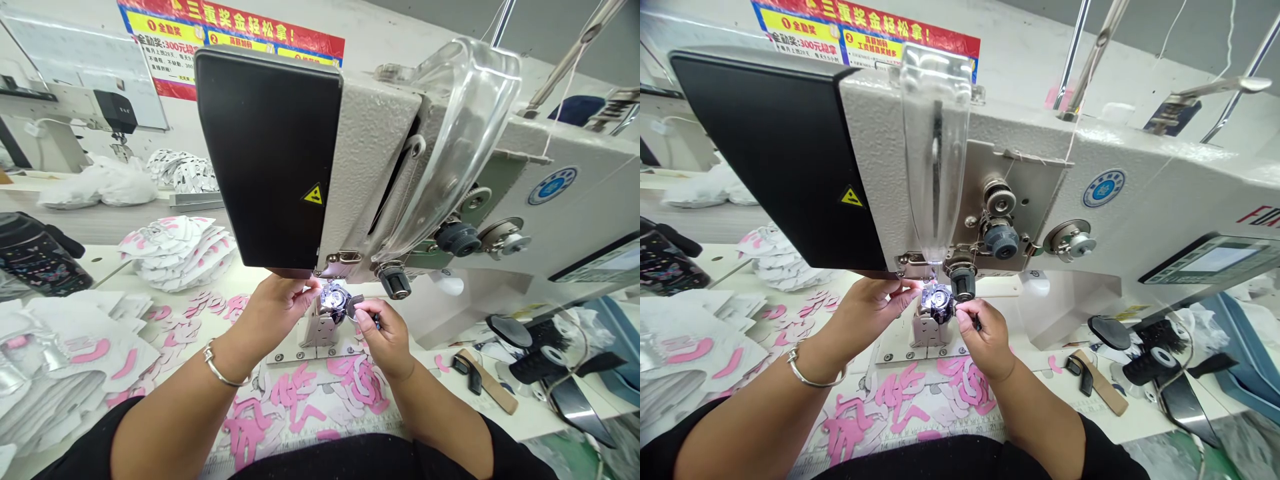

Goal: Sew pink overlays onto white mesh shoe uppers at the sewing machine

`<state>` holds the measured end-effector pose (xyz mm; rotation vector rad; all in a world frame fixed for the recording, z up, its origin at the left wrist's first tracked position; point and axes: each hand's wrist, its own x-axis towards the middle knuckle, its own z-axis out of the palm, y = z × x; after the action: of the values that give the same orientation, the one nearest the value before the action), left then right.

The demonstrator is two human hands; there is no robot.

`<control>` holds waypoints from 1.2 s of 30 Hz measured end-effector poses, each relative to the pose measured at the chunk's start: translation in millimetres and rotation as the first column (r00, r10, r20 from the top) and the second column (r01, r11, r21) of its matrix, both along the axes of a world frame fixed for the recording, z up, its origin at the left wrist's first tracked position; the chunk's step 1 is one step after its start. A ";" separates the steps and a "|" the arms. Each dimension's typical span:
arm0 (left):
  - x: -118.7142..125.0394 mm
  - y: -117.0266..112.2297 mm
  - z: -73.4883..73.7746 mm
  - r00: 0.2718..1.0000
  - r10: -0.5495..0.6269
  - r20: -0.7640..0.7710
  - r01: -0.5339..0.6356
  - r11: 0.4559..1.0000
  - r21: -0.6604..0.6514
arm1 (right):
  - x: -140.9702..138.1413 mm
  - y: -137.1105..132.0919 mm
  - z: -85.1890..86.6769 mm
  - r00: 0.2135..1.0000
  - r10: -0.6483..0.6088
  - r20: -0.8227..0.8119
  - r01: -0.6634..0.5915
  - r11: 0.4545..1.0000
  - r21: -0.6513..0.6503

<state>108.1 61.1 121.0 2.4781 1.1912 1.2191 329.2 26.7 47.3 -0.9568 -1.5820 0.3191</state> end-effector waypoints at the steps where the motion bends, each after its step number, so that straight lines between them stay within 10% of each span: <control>1: 0.2 -0.2 0.0 1.000 0.002 -0.003 -0.002 1.000 -0.003 | 0.0 0.0 -0.1 1.000 0.001 0.001 -0.001 1.000 0.002; 36: 2.3 -0.4 -2.6 0.998 0.055 -0.038 -0.054 0.998 0.035 | -1.3 0.5 2.3 0.999 -0.013 0.030 0.012 1.000 0.018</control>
<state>110.4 60.7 118.4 2.5208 1.2665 1.2193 327.9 27.2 49.7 -0.9612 -1.6034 0.2820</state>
